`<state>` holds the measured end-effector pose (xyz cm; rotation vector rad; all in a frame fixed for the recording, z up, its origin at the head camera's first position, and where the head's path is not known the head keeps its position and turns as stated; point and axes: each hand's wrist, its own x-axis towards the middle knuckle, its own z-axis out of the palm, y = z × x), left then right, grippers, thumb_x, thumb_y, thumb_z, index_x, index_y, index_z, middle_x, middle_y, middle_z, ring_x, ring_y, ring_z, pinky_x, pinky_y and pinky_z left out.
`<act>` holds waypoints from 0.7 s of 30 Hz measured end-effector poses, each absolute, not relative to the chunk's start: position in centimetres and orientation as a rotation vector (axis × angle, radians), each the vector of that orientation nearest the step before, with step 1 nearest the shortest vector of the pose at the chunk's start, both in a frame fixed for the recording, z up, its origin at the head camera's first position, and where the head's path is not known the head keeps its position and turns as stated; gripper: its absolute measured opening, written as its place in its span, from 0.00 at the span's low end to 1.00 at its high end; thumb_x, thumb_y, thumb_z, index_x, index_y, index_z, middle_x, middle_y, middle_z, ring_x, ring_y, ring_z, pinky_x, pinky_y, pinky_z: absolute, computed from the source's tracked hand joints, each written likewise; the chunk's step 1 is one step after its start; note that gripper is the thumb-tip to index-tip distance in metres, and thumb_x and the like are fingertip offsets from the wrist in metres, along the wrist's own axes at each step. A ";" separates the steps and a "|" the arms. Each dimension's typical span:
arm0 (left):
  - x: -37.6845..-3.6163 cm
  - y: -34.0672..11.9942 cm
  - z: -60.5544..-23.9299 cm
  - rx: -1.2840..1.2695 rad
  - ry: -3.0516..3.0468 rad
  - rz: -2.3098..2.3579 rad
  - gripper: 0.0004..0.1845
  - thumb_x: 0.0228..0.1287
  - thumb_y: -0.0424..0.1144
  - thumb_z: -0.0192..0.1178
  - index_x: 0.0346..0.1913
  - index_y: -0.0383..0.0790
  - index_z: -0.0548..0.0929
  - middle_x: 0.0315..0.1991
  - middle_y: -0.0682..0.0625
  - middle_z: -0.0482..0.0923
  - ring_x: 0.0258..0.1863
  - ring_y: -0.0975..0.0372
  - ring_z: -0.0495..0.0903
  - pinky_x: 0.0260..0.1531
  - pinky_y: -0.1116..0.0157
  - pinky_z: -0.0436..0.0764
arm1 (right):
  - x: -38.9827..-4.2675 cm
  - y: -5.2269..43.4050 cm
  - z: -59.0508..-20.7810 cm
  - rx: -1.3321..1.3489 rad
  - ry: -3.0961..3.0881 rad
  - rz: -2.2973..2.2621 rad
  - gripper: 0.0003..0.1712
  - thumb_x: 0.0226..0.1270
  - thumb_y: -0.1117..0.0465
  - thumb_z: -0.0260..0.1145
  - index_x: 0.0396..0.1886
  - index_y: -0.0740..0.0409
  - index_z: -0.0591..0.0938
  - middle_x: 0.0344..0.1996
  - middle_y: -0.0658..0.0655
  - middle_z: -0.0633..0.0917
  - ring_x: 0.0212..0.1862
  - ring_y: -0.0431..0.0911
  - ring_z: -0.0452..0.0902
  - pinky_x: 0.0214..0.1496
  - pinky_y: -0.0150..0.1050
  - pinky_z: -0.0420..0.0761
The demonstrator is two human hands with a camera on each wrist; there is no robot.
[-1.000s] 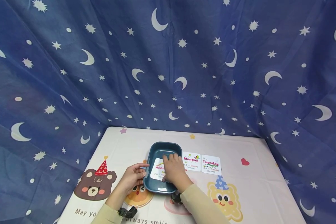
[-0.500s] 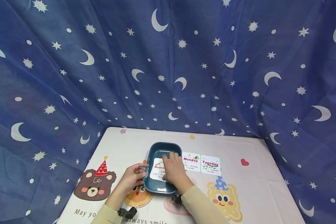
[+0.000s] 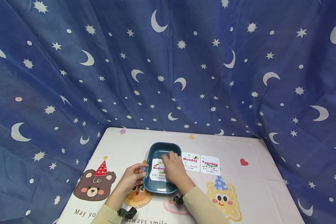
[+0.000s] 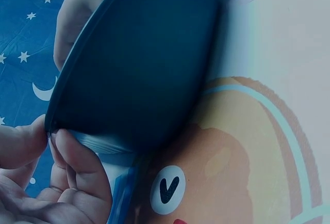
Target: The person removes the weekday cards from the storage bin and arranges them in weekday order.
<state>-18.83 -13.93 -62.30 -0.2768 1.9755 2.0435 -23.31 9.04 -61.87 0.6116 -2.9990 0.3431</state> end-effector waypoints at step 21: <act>-18.7 -13.8 -62.2 -0.274 1.996 2.042 0.22 0.70 0.22 0.62 0.65 0.34 0.84 0.32 0.51 0.76 0.24 0.62 0.75 0.24 0.70 0.82 | -23.3 10.7 -61.3 0.588 -2.885 0.871 0.18 0.73 0.70 0.69 0.55 0.44 0.87 0.49 0.46 0.84 0.52 0.41 0.77 0.60 0.45 0.84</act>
